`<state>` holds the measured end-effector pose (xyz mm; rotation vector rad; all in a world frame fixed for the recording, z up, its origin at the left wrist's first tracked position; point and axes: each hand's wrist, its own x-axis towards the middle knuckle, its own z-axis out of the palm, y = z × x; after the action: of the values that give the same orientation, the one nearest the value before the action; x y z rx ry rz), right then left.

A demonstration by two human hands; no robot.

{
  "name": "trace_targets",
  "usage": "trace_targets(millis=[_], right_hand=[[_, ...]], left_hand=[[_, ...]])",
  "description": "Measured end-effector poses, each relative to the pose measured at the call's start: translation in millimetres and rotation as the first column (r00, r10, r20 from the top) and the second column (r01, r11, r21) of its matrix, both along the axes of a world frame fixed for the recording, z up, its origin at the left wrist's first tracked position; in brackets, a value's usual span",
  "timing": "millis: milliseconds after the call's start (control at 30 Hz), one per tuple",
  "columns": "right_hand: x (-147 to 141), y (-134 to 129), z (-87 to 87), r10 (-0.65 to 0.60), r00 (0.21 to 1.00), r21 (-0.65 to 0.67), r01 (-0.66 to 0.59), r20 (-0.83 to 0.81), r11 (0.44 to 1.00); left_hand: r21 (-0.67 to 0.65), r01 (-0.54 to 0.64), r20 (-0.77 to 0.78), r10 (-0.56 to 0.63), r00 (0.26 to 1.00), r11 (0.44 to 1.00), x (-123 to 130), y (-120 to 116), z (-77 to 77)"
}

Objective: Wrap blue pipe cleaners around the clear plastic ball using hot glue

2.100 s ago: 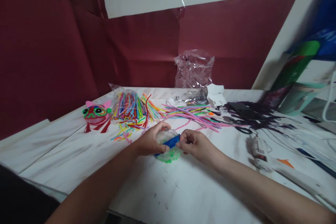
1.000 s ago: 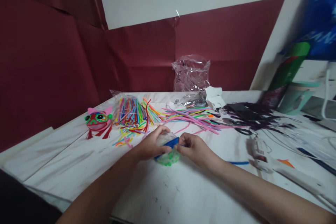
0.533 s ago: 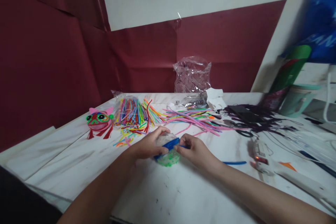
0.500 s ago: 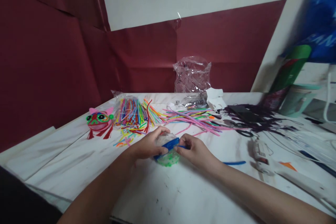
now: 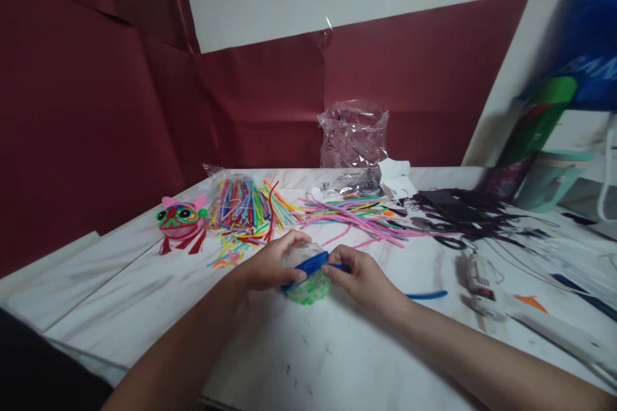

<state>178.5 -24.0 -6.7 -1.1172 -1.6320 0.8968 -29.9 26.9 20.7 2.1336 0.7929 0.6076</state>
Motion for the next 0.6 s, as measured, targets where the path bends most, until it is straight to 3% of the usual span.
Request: trace_targets(millis=[600], right_hand=[[-2.9, 4.9, -4.4, -0.021, 0.999, -0.047, 0.019, -0.049, 0.999]], left_hand=[[-0.021, -0.024, -0.021, 0.024, 0.999, 0.999, 4.3, -5.4, 4.3]])
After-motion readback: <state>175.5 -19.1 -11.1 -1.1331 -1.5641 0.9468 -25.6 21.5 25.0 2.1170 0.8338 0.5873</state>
